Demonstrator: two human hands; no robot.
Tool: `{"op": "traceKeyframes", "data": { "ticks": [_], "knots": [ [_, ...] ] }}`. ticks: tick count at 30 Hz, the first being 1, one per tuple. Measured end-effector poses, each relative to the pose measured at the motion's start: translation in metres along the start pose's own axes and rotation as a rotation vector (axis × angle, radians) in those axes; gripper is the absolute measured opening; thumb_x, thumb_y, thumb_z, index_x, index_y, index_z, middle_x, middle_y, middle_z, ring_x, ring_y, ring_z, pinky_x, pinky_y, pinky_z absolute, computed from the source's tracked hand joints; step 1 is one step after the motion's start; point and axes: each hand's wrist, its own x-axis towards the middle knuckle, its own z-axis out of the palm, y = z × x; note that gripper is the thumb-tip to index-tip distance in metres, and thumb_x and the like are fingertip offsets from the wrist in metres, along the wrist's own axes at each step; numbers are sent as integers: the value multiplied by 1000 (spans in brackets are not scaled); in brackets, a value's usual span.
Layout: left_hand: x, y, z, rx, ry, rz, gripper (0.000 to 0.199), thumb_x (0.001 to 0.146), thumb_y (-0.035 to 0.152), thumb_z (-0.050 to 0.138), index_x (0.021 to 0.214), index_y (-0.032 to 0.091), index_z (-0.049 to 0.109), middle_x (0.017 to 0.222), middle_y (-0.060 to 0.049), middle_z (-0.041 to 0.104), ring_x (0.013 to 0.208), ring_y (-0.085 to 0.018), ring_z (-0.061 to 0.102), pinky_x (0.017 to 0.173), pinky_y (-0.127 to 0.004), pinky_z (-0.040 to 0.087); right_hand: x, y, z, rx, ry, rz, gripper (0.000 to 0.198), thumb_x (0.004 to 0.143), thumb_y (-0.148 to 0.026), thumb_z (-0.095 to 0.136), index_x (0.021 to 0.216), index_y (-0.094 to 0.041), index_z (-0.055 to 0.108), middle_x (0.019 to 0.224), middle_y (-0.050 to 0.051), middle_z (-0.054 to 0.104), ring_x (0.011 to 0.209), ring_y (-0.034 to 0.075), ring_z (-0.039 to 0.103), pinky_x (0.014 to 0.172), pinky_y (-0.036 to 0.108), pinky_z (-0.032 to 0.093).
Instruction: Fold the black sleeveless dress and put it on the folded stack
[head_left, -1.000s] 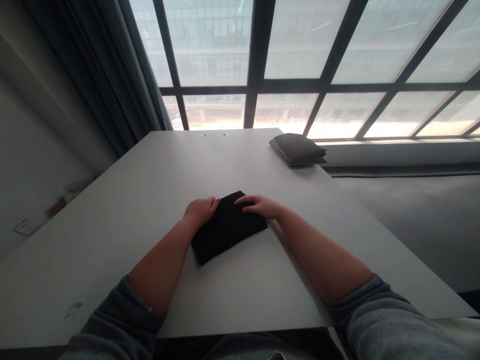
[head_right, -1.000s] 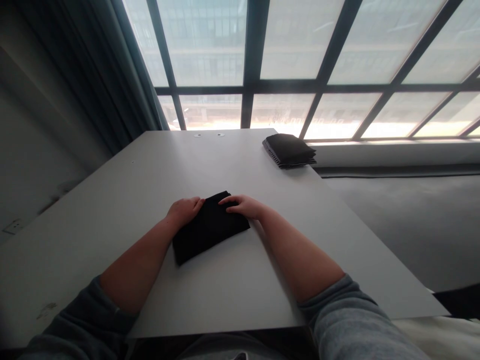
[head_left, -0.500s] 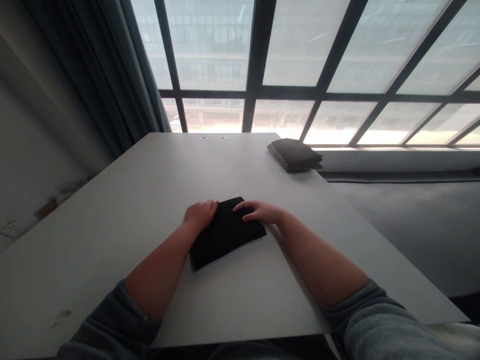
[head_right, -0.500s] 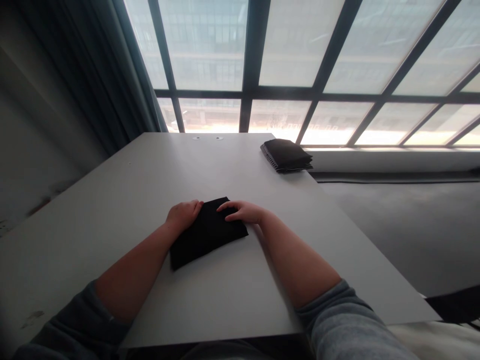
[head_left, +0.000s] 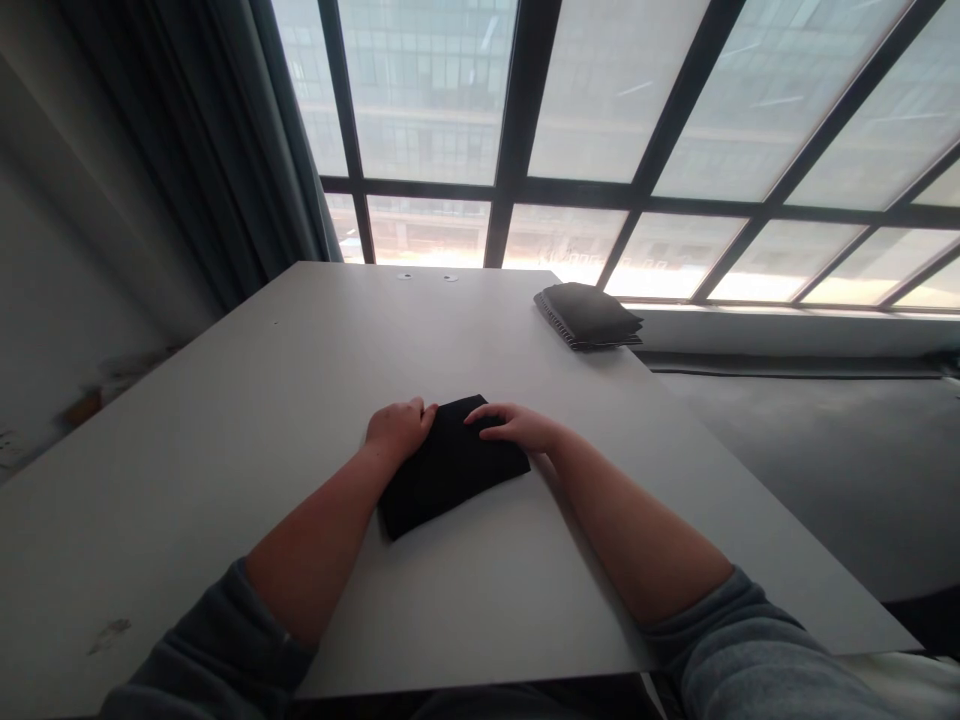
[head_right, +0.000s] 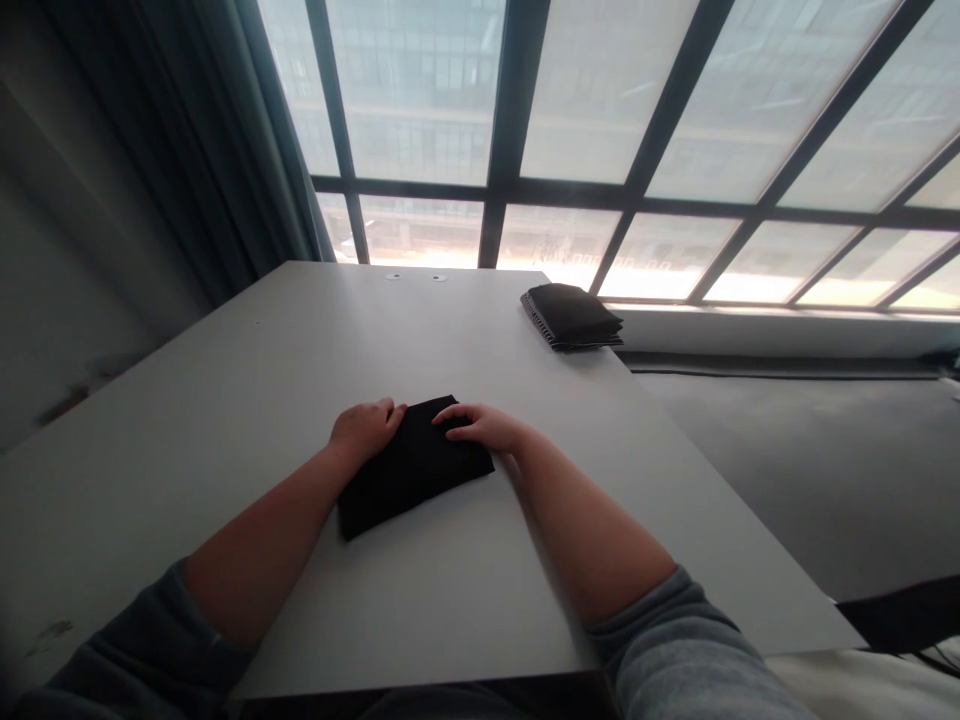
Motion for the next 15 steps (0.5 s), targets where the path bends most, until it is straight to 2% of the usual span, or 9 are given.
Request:
{"op": "traceKeyframes", "data": {
  "ticks": [4,8,15],
  "knots": [
    [2,-3,1,-5,39,-7,55,105,52,27,110,18,71,115,-18,75,106,-33,72,87,-43,54,1,2,1,-21,5,-9,44,83,-39,78,124,-24,76,131,4,70,118,22,65,105,36,53],
    [4,-6,4,-17,-19,16,54,106,48,26,110,20,72,109,-16,78,100,-30,74,87,-41,53,1,2,2,-32,6,-18,43,83,-41,78,123,-25,76,131,3,70,118,22,65,107,35,52],
    [5,-8,3,-39,-36,81,54,107,48,25,105,24,74,115,-12,78,106,-28,73,88,-38,52,0,1,3,-20,36,20,44,82,-41,78,122,-24,77,128,4,72,112,22,66,100,35,55]
  ]
}}
